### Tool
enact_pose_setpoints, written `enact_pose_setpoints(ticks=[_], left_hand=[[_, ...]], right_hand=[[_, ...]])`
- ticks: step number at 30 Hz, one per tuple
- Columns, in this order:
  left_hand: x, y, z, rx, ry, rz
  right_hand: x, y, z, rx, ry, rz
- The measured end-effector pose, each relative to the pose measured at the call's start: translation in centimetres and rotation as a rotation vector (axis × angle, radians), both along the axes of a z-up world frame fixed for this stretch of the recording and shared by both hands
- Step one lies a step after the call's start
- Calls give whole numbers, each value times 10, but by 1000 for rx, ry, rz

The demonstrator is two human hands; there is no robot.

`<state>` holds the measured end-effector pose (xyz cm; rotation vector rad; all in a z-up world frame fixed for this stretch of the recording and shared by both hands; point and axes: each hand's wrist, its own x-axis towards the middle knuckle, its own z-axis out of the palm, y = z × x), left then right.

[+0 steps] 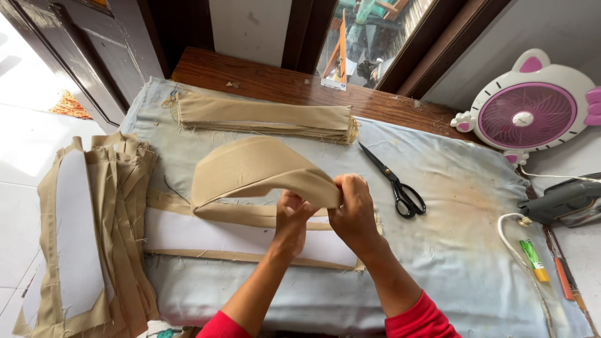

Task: The person folds a piece of beige fabric, then uses scissors to cut along a white paper pattern placed on the fabric. The person repeats this process with additional fabric pieces, cutting them to match the pattern shape.

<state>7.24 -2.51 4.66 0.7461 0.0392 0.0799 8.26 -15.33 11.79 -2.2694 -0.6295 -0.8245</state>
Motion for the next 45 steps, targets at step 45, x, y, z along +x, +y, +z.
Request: enact_pose_setpoints(ticks=[45], left_hand=[[-20, 163, 68, 280, -84, 873]], right_hand=[[52, -24, -19, 629, 309, -475]])
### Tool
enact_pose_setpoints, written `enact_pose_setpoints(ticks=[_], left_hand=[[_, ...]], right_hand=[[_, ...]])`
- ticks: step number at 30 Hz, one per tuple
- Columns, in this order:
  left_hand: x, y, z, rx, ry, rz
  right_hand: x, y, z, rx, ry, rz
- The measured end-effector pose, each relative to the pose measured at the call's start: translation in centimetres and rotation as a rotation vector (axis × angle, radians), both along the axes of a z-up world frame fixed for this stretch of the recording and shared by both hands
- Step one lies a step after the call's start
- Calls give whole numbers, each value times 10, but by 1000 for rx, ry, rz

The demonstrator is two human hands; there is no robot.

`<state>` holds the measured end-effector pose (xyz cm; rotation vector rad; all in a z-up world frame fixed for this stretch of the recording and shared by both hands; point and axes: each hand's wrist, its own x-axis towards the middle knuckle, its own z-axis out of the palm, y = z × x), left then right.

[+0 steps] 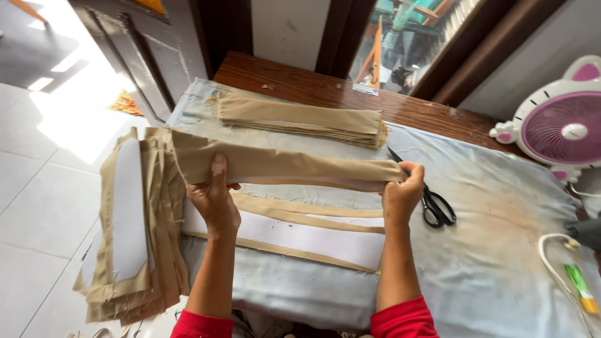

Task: The person folds a piece of beige fabric, then uses scissors to cut along a white paper pattern placed on the fabric. The person repeats this process with additional fabric pieces, cutting them to match the pattern shape.

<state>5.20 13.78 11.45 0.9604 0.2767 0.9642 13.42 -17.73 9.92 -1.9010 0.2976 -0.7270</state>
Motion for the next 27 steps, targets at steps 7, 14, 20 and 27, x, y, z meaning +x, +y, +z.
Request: enact_pose_setpoints(ticks=[7, 14, 20, 27], left_hand=[[-48, -22, -9, 189, 76, 110], [-118, -69, -30, 585, 399, -174], [-118, -64, -15, 392, 439, -7], [-148, -34, -71, 383, 489, 316]], right_hand=[[14, -9, -29, -215, 70, -75], [32, -57, -41, -16, -32, -149], [11, -43, -15, -30, 54, 144], [-1, 7, -15, 26, 117, 252]])
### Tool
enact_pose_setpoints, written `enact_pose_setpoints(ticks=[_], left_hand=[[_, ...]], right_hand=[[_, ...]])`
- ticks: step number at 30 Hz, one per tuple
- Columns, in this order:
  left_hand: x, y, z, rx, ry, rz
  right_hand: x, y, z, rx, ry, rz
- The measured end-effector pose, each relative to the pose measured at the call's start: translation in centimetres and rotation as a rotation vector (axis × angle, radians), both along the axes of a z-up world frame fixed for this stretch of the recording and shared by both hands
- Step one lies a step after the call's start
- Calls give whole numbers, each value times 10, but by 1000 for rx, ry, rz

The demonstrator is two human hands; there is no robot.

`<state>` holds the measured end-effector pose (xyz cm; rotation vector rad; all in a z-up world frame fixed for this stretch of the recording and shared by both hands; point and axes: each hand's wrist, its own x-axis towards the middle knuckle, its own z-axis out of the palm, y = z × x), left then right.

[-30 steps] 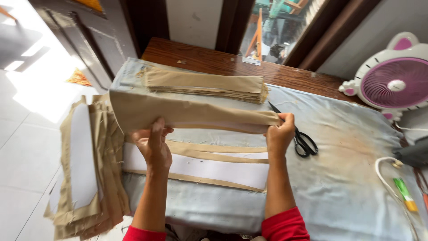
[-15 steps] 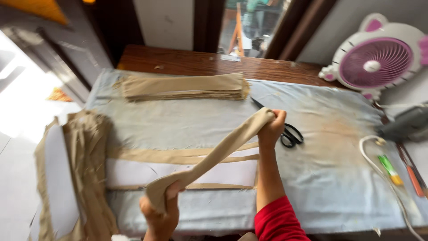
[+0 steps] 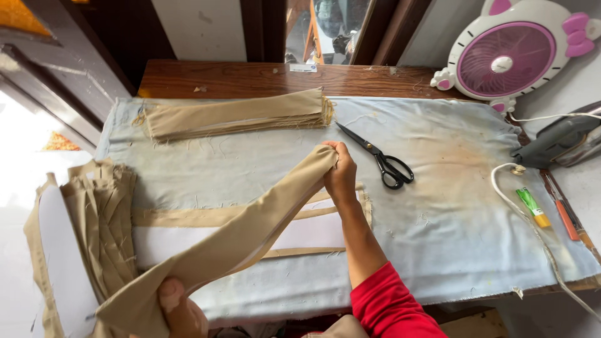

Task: The person folds a piece of beige fabric, then uses scissors to cut along a white paper pattern placed on the fabric. The person repeats this process with additional fabric pieces, cutting them to match the pattern shape.

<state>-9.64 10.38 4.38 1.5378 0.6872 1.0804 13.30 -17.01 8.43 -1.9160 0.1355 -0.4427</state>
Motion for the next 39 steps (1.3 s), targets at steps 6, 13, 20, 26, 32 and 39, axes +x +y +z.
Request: enact_pose_setpoints(ticks=[6, 13, 20, 26, 32, 39], left_hand=[[-40, 15, 40, 676, 1085, -1037], [-10, -13, 67, 342, 1522, -1371], [11, -18, 59, -100, 185, -282], [49, 6, 56, -351, -37, -324], [-5, -22, -8, 83, 412, -197], [37, -10, 93, -42, 52, -348]], right_hand=[[20, -4, -32, 22, 76, -123], [39, -30, -62, 12, 91, -332], [39, -43, -35, 748, -145, -233], [30, -33, -17, 362, -53, -272], [48, -53, -55, 330, 44, -427], [18, -39, -6, -8, 60, -103]])
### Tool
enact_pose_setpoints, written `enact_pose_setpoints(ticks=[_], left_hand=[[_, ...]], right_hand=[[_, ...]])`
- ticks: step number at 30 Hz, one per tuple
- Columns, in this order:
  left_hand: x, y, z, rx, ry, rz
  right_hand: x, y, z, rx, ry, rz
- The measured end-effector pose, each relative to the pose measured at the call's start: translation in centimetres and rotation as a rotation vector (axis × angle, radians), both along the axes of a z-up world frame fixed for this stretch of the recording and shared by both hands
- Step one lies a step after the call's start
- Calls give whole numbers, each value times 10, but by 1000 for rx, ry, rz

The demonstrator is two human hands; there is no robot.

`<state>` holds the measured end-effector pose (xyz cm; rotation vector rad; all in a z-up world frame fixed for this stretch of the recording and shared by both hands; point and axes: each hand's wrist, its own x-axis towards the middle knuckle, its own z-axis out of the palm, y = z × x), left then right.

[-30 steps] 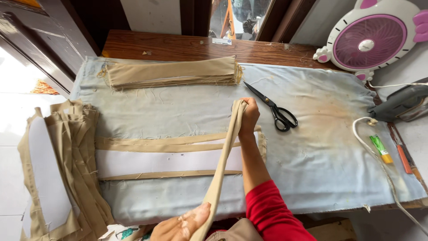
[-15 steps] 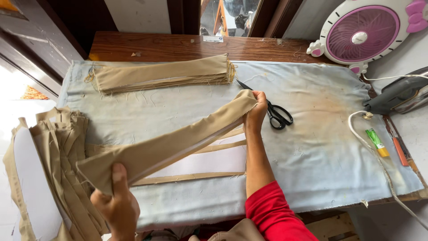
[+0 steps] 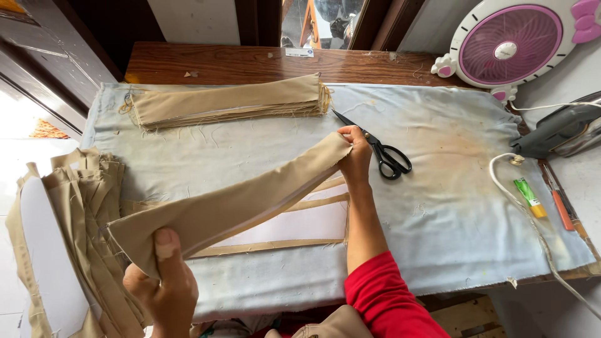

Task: The person folds a piece of beige fabric, then uses scissors to cut along a white paper pattern placed on the fabric. The person repeats this process with additional fabric pieces, cutting them to match the pattern shape.

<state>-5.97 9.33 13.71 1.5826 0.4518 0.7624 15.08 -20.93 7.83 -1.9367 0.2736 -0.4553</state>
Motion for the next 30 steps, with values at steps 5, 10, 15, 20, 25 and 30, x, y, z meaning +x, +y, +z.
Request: enact_pose_setpoints(ticks=[5, 10, 15, 20, 25, 30], left_hand=[[-27, -34, 15, 363, 102, -62], [45, 47, -25, 468, 36, 20], [144, 123, -28, -592, -213, -8], [183, 150, -110, -543, -206, -36], [179, 128, -112, 31, -18, 159], [165, -4, -54, 959, -236, -59]], right_hand=[[30, -12, -53, -110, 70, -270], [10, 18, -30, -76, 90, -353], [-4, 38, -49, -198, -278, -236], [-24, -7, -57, -176, -288, -324], [-42, 38, -53, -207, -304, -247], [-59, 100, -36, -135, -392, -52]])
